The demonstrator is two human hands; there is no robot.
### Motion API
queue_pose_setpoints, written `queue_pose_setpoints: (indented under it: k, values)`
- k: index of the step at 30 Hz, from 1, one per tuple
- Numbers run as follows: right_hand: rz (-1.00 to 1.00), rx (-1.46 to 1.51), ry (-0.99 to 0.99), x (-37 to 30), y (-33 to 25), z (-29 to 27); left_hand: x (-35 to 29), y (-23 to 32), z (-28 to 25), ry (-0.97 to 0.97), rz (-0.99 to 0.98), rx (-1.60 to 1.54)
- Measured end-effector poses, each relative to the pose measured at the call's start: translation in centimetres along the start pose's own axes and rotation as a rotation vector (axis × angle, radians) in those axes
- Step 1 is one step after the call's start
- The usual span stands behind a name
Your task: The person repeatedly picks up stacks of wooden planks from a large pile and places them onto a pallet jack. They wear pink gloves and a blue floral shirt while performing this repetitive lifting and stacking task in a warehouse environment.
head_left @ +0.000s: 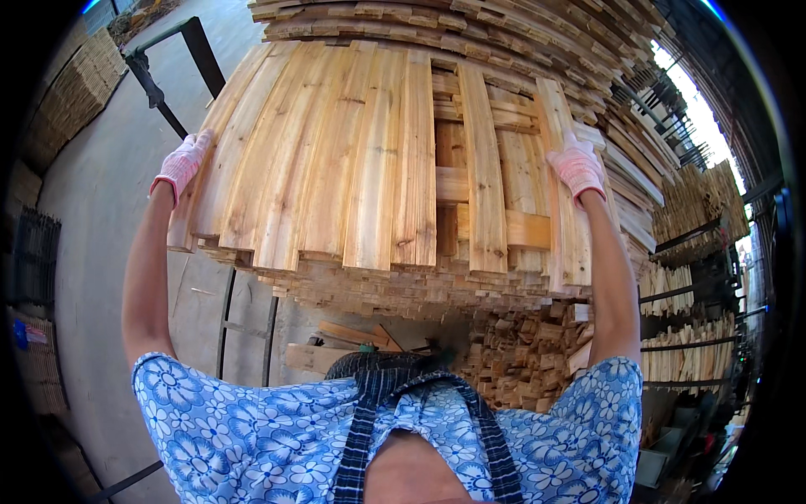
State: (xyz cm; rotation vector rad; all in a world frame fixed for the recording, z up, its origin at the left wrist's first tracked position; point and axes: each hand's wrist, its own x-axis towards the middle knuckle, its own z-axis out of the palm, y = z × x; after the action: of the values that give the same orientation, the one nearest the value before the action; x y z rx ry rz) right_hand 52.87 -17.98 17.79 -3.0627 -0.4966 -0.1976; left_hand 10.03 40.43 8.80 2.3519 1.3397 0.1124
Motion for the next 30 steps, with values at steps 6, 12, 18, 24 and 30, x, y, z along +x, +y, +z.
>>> queue_pose_setpoints:
  k: [6,12,18,24,30]
  values:
    - [-0.197,0.167,-0.159,-1.2,-10.2,3.3,0.6,0.4,0.3,-0.035,0.07,-0.033]
    - [-0.093,0.402,-0.185,-1.5,-13.8,5.4,-0.2,0.7,-0.2,-0.006,0.015,0.003]
    - [-0.195,0.453,-0.181,-3.8,-18.5,6.5,-1.3,0.6,0.0,0.056,0.011,0.032]
    - [-0.183,0.508,-0.164,-0.6,-19.2,6.6,-0.3,1.3,-0.7,0.0,-0.004,0.03]
    - [-0.43,0.405,-0.295,1.4,-13.9,6.6,-1.4,1.0,-0.5,0.015,0.027,0.022]
